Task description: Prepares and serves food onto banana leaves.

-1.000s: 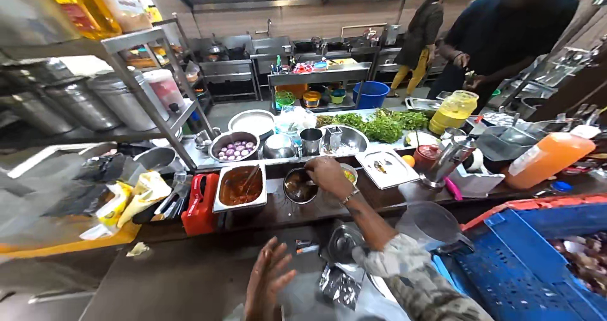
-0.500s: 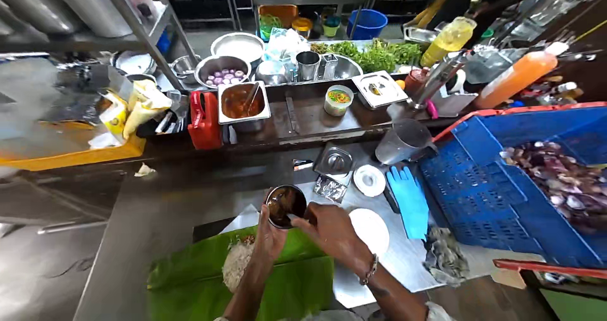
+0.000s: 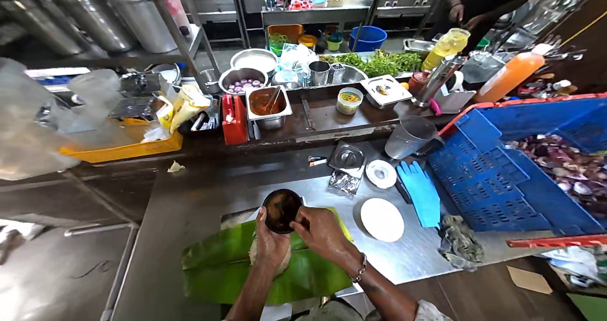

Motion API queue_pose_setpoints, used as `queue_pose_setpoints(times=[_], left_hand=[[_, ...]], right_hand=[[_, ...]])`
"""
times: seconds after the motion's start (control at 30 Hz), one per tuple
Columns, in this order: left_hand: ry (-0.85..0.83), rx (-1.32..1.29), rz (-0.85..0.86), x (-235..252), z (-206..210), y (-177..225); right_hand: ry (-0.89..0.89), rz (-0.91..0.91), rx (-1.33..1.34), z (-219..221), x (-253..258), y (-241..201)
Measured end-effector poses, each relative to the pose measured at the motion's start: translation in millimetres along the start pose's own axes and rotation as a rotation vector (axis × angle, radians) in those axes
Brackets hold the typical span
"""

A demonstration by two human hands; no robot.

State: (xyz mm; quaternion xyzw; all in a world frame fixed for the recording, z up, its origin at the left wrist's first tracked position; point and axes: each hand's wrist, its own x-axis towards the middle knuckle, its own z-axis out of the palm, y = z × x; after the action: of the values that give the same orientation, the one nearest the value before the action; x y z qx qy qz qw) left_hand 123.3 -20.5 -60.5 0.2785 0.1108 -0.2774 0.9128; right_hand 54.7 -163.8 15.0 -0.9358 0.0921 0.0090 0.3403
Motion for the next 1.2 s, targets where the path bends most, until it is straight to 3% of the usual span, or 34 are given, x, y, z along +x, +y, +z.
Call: queue_pose_setpoints(times=[0.13, 0.37, 0.47, 0.63, 0.8, 1.07, 1.2], left_hand=[[0.005, 0.027, 0.014, -9, -13, 23], [-0.059, 0.088, 0.09, -28, -31, 29], [-0.024, 0.076, 0.1, -33, -33, 34], [0.0, 0.045, 0.122, -32, -38, 49], [-0.008, 0.038, 0.141, -33, -43, 45], [0.042, 0.015, 0.209, -33, -64, 61], [0.088, 0.153, 0.314, -45, -83, 90]], right_hand=[[0.054, 0.007, 0.388, 18, -16, 5], [0.138, 0.109, 0.157, 43, -10, -17], [0.089, 0.054, 0.299, 51, -11, -25], [0.089, 0.063, 0.763, 56, -20, -25], [0.145, 0.107, 0.682, 71, -17, -32], [0.075, 0.085, 1.182, 59, -37, -15], [-0.033, 0.094, 1.066, 42, -54, -2]])
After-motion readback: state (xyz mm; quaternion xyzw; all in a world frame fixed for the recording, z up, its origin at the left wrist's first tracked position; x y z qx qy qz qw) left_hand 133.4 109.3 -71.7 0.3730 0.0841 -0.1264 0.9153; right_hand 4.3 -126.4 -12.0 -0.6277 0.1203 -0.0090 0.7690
